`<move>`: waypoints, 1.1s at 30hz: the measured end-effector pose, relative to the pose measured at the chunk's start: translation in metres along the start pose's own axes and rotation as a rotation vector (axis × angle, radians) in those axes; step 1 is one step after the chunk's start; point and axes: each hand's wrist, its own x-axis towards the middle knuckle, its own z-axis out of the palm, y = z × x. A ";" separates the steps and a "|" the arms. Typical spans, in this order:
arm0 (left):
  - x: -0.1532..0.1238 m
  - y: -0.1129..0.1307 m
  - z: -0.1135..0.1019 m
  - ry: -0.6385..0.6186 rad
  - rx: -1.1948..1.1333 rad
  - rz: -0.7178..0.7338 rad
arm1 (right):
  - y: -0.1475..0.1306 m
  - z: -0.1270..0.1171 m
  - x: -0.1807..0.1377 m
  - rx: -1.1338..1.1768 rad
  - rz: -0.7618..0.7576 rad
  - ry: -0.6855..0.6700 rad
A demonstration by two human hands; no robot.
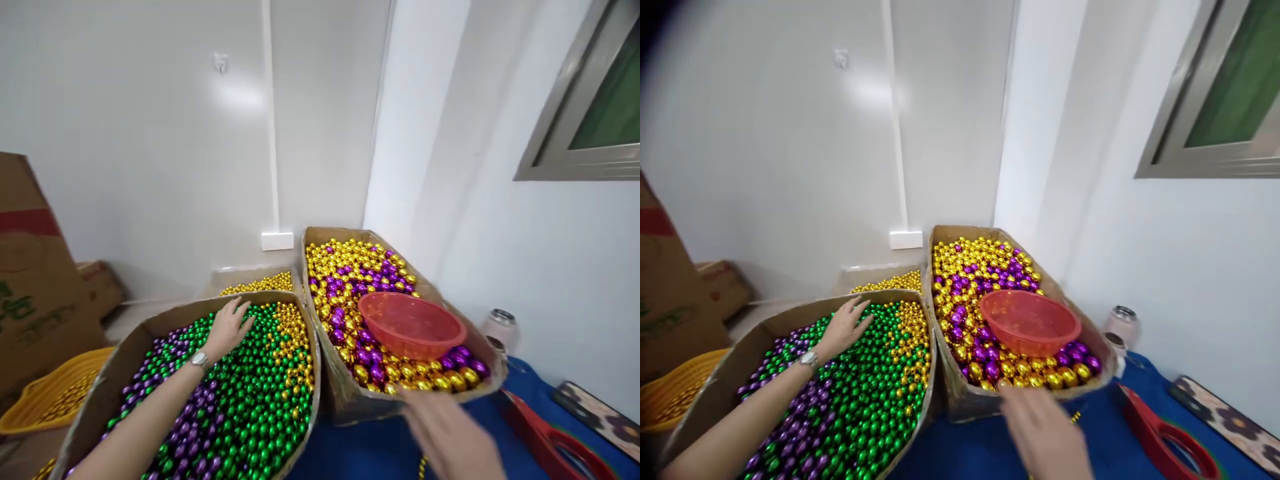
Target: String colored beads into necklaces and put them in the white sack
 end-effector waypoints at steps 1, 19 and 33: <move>0.004 0.008 -0.004 0.030 -0.031 0.033 | 0.025 -0.002 0.014 -0.115 0.031 0.049; 0.034 -0.027 -0.031 -0.200 0.104 -0.135 | 0.044 0.034 0.199 -0.104 -0.149 -0.225; 0.042 -0.070 0.005 -0.311 0.087 -0.202 | -0.100 0.209 0.397 -0.151 -0.141 -0.849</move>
